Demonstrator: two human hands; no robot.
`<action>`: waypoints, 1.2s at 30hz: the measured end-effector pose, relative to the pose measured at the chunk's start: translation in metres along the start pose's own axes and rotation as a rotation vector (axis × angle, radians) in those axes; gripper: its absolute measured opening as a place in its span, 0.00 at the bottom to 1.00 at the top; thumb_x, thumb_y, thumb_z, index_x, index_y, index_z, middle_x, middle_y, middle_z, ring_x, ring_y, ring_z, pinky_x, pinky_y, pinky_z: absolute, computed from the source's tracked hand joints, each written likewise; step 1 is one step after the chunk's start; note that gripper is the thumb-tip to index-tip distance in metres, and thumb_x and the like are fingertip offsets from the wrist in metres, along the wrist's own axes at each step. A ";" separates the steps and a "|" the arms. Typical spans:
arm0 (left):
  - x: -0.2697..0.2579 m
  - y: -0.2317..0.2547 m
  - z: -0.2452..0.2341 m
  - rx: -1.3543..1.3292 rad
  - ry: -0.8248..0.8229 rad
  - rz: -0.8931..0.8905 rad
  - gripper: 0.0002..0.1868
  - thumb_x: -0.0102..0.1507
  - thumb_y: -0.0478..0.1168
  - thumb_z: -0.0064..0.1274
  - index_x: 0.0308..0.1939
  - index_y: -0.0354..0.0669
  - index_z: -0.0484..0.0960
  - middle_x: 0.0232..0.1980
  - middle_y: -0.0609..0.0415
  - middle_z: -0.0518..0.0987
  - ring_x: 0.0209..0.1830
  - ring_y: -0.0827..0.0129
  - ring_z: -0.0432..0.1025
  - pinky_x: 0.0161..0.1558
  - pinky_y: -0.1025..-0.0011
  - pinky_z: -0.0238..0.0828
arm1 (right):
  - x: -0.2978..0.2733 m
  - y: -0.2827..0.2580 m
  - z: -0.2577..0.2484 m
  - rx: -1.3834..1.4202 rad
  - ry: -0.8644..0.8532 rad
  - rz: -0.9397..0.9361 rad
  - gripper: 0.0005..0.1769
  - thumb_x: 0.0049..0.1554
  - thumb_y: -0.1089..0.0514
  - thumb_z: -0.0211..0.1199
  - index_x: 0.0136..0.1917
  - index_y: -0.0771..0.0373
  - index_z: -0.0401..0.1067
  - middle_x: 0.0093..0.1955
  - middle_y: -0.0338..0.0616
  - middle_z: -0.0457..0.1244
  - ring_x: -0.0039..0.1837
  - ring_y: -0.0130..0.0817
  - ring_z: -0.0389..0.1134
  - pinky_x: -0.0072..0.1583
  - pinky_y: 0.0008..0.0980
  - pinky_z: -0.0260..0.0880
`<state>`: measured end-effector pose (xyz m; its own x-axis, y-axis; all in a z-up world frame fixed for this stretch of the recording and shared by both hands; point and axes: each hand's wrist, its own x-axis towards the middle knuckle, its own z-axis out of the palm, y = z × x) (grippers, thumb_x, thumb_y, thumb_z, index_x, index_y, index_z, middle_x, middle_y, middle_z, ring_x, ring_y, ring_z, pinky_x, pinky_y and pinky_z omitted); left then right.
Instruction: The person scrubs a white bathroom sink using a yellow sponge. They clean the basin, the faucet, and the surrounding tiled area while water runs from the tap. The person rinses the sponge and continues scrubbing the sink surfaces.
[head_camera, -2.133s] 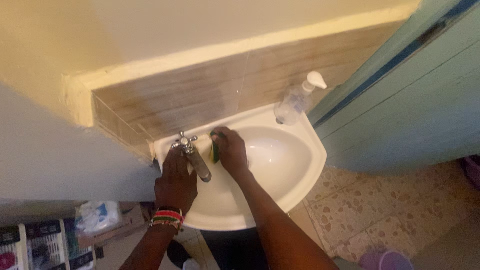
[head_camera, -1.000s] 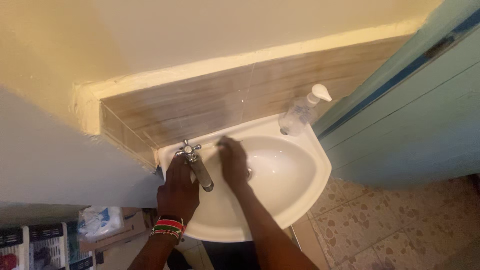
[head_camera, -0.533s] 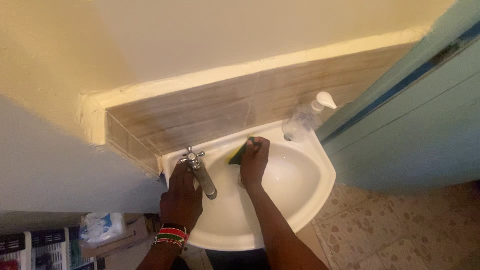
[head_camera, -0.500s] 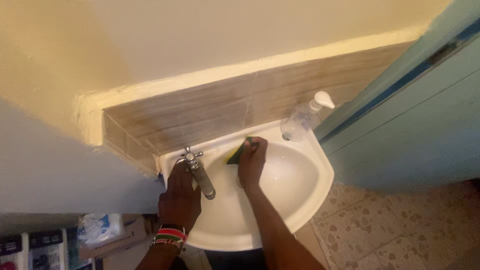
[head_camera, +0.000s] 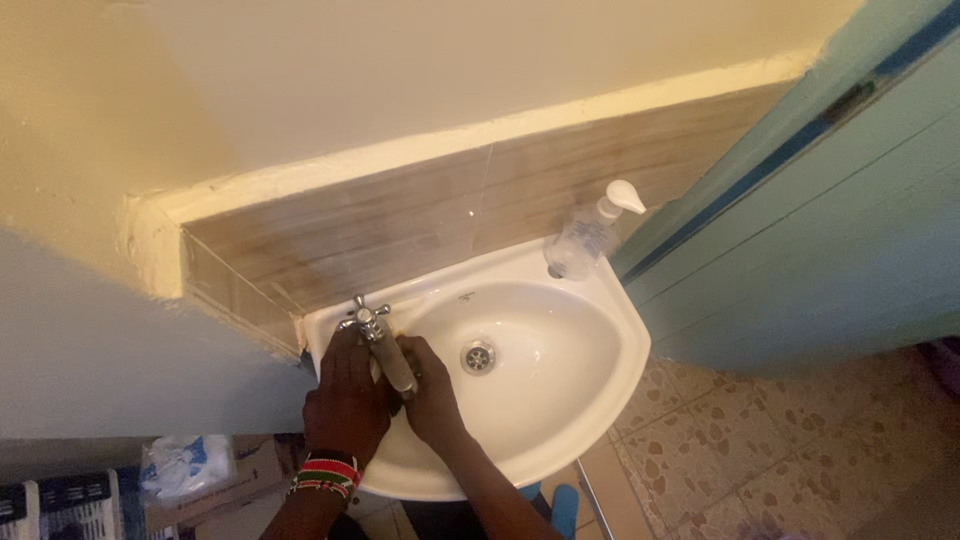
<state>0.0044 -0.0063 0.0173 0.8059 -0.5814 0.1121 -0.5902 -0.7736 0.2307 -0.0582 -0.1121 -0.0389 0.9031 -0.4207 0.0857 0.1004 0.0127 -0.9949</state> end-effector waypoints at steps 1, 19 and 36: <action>0.000 0.000 -0.002 -0.010 0.015 0.000 0.52 0.48 0.50 0.66 0.72 0.37 0.62 0.76 0.40 0.61 0.75 0.54 0.58 0.43 0.60 0.83 | 0.000 -0.001 0.002 -0.044 0.018 -0.033 0.18 0.61 0.75 0.55 0.63 0.64 0.65 0.50 0.43 0.66 0.52 0.27 0.67 0.50 0.25 0.70; -0.017 -0.015 0.019 -0.306 0.073 -0.122 0.33 0.59 0.28 0.44 0.69 0.52 0.69 0.76 0.54 0.66 0.72 0.58 0.67 0.57 0.60 0.77 | 0.002 -0.008 0.014 -0.014 0.093 -0.067 0.07 0.65 0.67 0.58 0.56 0.65 0.68 0.48 0.43 0.67 0.51 0.31 0.69 0.53 0.29 0.70; -0.010 -0.016 0.021 -0.188 0.128 -0.075 0.28 0.60 0.32 0.51 0.66 0.50 0.72 0.75 0.54 0.66 0.73 0.61 0.64 0.54 0.58 0.79 | -0.004 0.002 0.017 0.294 0.059 0.171 0.08 0.64 0.66 0.52 0.58 0.61 0.64 0.46 0.38 0.64 0.44 0.23 0.65 0.41 0.24 0.66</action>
<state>0.0049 0.0061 -0.0075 0.8536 -0.4779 0.2071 -0.5189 -0.7457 0.4180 -0.0543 -0.0953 -0.0401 0.8926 -0.4412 -0.0928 0.0733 0.3452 -0.9357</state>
